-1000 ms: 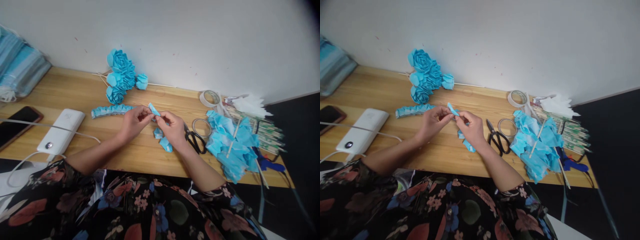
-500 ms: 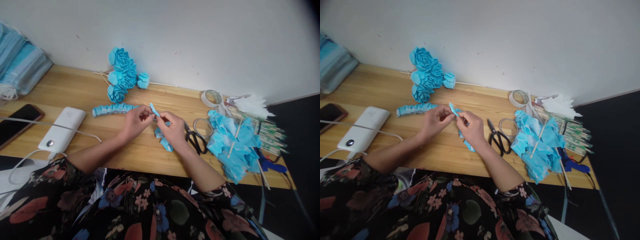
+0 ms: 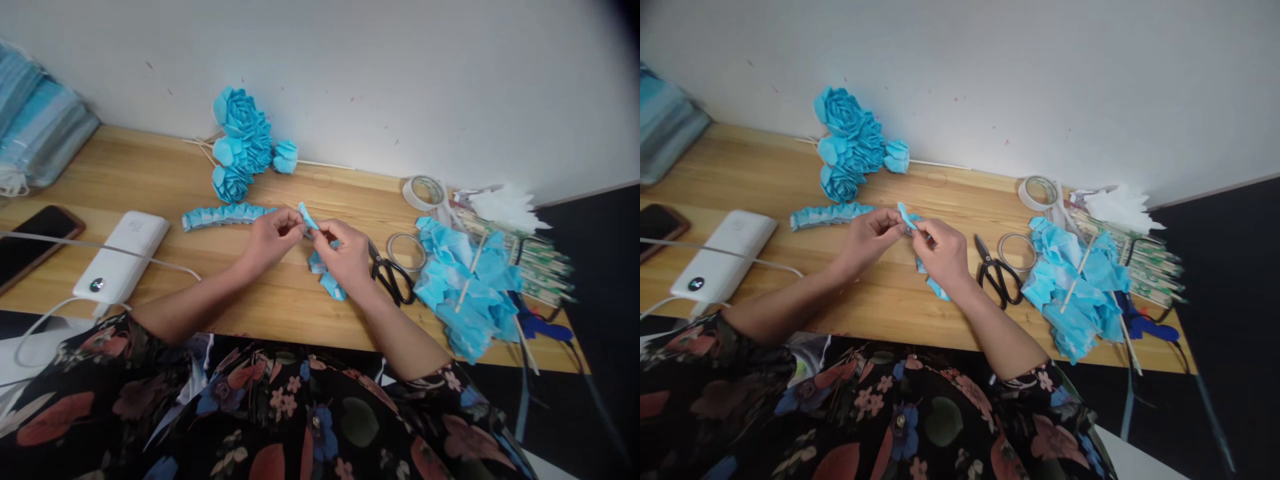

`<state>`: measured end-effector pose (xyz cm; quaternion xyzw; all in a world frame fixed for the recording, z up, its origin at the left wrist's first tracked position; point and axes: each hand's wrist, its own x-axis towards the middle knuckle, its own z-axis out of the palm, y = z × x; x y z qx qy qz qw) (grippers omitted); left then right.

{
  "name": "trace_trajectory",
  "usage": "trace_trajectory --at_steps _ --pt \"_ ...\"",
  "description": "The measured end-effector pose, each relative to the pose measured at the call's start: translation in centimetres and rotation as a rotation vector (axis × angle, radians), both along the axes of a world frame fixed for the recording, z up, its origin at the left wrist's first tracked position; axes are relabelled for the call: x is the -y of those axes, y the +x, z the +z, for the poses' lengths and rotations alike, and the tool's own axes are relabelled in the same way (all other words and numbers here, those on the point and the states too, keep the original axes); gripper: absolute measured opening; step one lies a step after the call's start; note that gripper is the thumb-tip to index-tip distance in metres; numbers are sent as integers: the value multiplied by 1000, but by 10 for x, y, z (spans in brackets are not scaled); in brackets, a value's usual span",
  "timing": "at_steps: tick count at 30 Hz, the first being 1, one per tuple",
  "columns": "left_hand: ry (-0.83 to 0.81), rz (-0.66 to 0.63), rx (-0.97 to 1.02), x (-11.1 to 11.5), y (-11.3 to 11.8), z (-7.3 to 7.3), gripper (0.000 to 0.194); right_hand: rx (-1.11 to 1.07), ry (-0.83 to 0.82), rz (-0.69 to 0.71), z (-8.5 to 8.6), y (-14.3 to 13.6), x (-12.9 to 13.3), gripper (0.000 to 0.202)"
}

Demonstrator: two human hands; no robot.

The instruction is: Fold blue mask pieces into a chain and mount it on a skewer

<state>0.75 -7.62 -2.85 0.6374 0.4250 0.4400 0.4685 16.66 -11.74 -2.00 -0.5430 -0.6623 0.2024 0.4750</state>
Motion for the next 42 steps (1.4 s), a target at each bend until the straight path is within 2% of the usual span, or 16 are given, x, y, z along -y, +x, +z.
trace_trajectory --at_steps 5,11,16,19,22,25,28,31,33,36,39,42 --pt "-39 -8 28 1 0 0 12 -145 -142 4 -2 1 -2 13" --pt "-10 0 33 3 -2 7 18 -334 -269 11 2 7 -6 16" --pt "20 17 66 0 -6 8 36 -465 -328 62 5 9 -8 18" --pt "3 30 144 -3 -7 4 28 -495 -364 78 6 8 -7 20" --pt "-70 -31 200 -5 -7 2 24 -511 -378 88 7 8 -7 20" --pt "-139 -105 168 -4 -8 7 24 -528 -388 98 6 9 -7 21" --pt "-142 -112 109 -2 -8 12 20 -507 -397 107 3 10 -8 23" --pt "-124 -78 100 -2 -7 15 20 -450 -327 96 1 12 -9 20" --pt "-112 -47 102 -2 -7 15 19 -358 -186 12 3 13 -8 20" --pt "-99 -14 96 -2 -6 14 19 -76 58 -100 9 12 -3 14" --pt "-96 -15 106 -1 -5 12 19 170 183 -29 12 10 2 13" --pt "-91 -40 105 0 -3 11 19 260 213 9 9 9 1 15"
